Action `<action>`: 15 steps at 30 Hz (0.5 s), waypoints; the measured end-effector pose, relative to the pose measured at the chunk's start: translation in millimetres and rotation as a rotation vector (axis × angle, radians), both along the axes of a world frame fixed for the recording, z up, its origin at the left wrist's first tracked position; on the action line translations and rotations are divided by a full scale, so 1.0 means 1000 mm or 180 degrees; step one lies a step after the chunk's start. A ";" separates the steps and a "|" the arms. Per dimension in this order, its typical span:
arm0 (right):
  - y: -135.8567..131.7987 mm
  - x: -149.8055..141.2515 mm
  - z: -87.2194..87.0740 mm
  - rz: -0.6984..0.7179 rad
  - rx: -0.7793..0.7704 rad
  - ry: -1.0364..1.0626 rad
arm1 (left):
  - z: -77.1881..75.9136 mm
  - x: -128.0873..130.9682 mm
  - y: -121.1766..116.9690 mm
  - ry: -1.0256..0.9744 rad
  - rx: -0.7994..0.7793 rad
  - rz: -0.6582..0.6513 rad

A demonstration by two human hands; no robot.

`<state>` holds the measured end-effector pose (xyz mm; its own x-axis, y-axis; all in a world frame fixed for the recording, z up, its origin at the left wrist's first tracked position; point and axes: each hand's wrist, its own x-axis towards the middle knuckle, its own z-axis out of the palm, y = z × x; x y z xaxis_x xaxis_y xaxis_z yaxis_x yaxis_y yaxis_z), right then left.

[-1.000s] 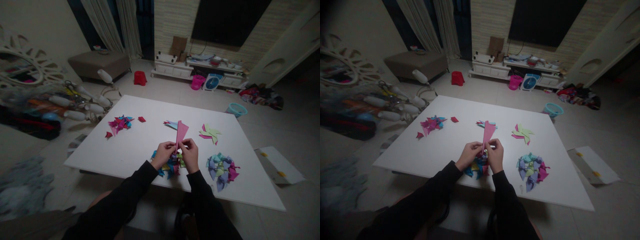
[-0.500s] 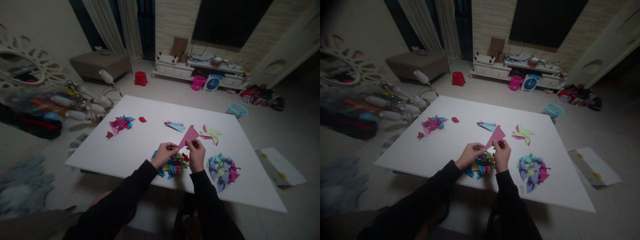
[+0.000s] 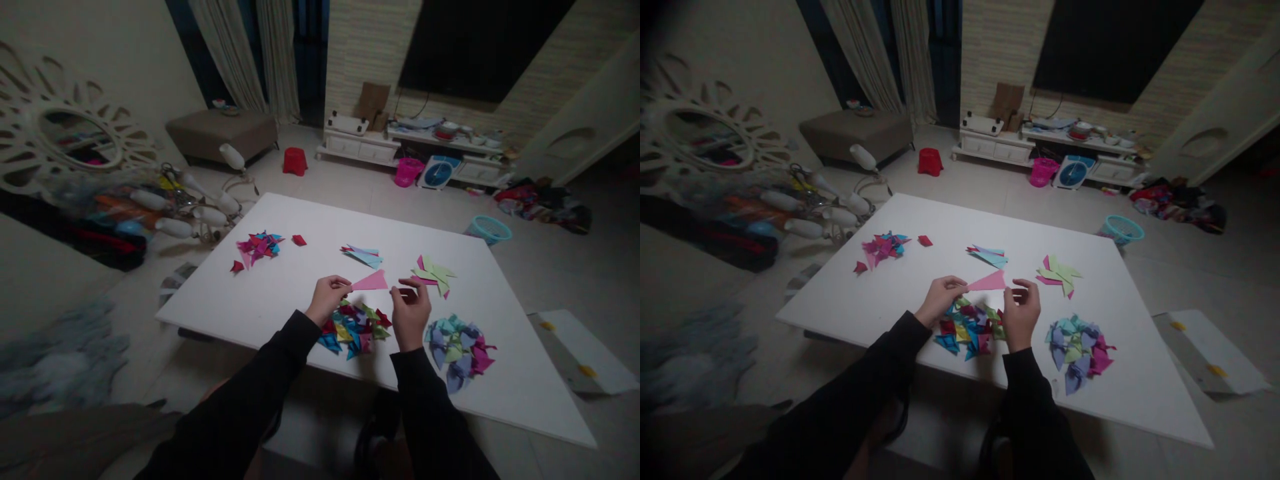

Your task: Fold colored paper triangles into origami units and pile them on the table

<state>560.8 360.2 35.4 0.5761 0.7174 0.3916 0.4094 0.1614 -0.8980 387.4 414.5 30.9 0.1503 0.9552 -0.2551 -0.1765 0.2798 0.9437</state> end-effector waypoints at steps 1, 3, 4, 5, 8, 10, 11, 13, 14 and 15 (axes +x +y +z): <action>-0.002 -0.003 0.000 0.0199 -0.0095 -0.0457 | 0.001 -0.001 0.001 -0.0002 0.0003 0.0031; -0.004 -0.008 -0.003 0.0590 -0.0209 -0.1355 | 0.002 -0.003 0.002 -0.0016 -0.0010 0.0069; -0.004 -0.010 -0.006 0.0746 -0.0231 -0.1701 | 0.002 -0.004 0.003 -0.0032 -0.0025 0.0076; -0.003 -0.012 -0.009 0.0868 -0.0245 -0.1947 | 0.003 -0.004 0.003 -0.0057 -0.0040 0.0075; 0.000 -0.015 -0.019 0.0930 -0.0239 -0.2257 | 0.007 -0.007 0.005 -0.0118 -0.0086 -0.0025; 0.003 -0.017 -0.022 0.0836 -0.0202 -0.2366 | 0.011 -0.009 0.006 -0.0119 -0.0131 -0.0135; 0.004 -0.018 -0.022 0.0802 -0.0173 -0.2414 | 0.012 -0.010 0.006 -0.0136 -0.0167 -0.0197; 0.007 -0.020 -0.021 0.0813 -0.0096 -0.2490 | 0.015 -0.013 0.006 -0.0245 -0.0239 -0.0335; 0.008 -0.022 -0.020 0.0838 -0.0046 -0.2516 | 0.016 -0.015 0.005 -0.0317 -0.0253 -0.0395; 0.009 -0.024 -0.019 0.0867 0.0009 -0.2537 | 0.018 -0.017 0.005 -0.0381 -0.0251 -0.0441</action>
